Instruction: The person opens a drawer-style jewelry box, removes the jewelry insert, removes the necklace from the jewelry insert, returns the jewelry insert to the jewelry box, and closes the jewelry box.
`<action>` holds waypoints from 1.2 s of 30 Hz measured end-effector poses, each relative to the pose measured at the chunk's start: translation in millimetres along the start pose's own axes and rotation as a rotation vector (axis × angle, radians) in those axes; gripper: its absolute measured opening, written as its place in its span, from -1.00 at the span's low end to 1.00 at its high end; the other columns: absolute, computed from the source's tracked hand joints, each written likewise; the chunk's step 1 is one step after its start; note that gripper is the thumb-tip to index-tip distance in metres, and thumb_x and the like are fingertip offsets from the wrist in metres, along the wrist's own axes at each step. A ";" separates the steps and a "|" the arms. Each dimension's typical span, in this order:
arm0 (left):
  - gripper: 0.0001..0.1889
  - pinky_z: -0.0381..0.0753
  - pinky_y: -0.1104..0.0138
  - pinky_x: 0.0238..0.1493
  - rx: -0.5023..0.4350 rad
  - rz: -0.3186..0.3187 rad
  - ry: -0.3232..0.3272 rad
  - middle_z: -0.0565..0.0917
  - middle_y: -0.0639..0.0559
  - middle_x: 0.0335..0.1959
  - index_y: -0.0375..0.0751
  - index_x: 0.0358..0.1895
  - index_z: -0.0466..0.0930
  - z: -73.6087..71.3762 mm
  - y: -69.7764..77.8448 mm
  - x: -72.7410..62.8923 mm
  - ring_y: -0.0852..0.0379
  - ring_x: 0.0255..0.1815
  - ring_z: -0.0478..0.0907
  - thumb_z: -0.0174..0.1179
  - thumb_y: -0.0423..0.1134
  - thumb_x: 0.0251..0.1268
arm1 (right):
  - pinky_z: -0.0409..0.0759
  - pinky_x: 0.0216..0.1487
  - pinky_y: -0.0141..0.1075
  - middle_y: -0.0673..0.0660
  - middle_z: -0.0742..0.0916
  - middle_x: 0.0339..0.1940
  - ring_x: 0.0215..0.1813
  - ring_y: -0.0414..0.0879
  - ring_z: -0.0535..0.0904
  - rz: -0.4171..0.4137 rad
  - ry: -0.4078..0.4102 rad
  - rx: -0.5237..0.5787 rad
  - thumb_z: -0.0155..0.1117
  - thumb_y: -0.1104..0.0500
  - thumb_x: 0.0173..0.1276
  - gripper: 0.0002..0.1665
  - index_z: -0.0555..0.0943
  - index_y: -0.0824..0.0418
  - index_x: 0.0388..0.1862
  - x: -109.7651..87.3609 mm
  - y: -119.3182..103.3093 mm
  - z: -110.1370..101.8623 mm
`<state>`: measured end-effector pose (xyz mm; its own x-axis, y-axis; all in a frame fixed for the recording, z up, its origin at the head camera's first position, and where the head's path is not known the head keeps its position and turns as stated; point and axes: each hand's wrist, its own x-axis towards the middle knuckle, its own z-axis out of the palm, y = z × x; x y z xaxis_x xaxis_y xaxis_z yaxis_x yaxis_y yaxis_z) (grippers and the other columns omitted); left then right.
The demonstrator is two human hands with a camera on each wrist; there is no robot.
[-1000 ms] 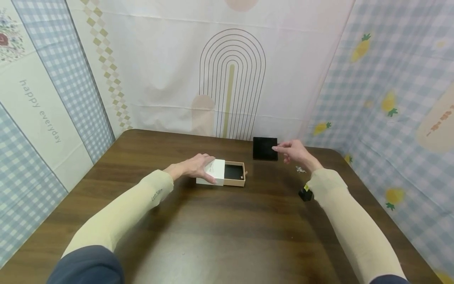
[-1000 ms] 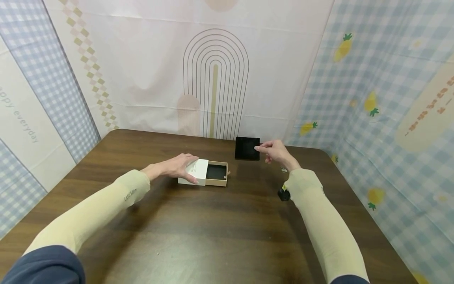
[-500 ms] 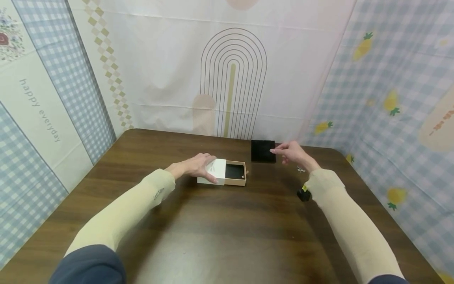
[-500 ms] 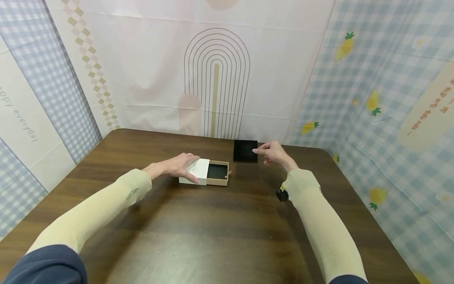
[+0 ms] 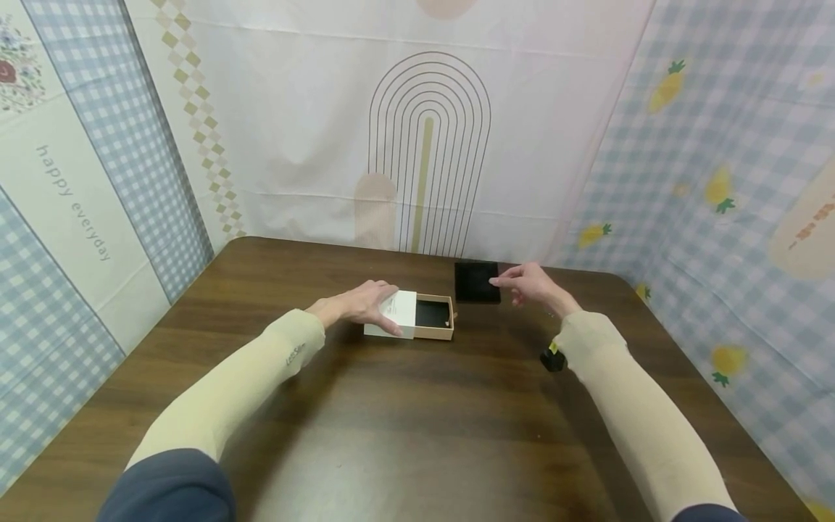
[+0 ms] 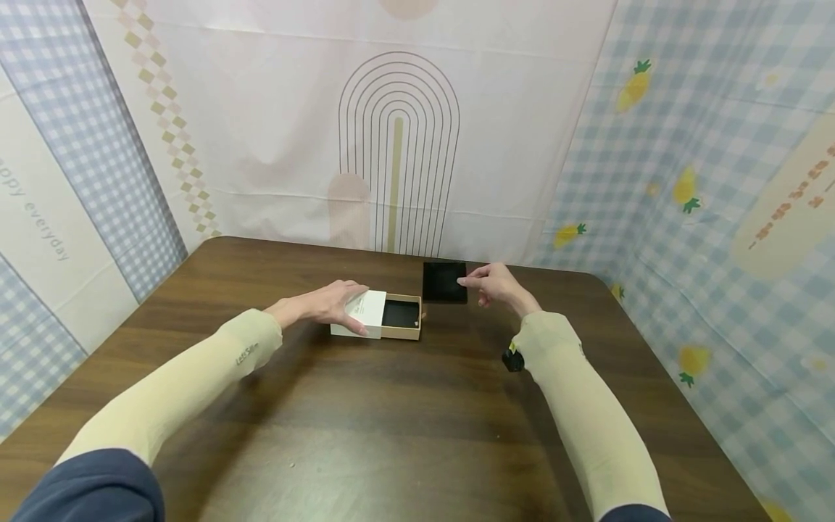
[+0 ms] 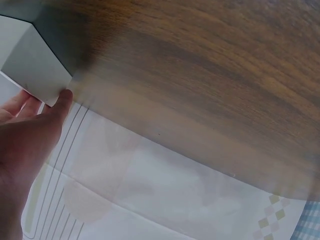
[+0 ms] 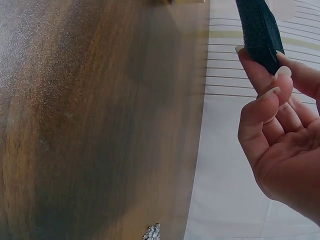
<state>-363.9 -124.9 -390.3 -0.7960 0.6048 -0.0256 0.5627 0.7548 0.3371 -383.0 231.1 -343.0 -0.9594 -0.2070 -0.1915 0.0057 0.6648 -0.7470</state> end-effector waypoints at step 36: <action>-0.02 0.46 0.16 0.20 -0.019 -0.040 -0.043 0.49 -0.17 0.18 -0.28 0.35 0.29 -5.8 4.5 4.8 -0.03 0.14 0.39 0.44 0.19 -0.13 | 0.59 -0.47 -0.26 -0.04 0.50 -0.71 -0.71 -0.24 0.38 -0.012 -0.080 -0.070 0.28 -0.01 0.34 -0.55 0.66 0.33 -0.01 2.3 -1.1 9.8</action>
<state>-366.5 -120.0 -383.5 -0.8071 0.5850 -0.0794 0.5261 0.7737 0.3530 -382.4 222.8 -348.8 -0.9337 -0.2699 -0.2351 -0.0282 0.7101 -0.7035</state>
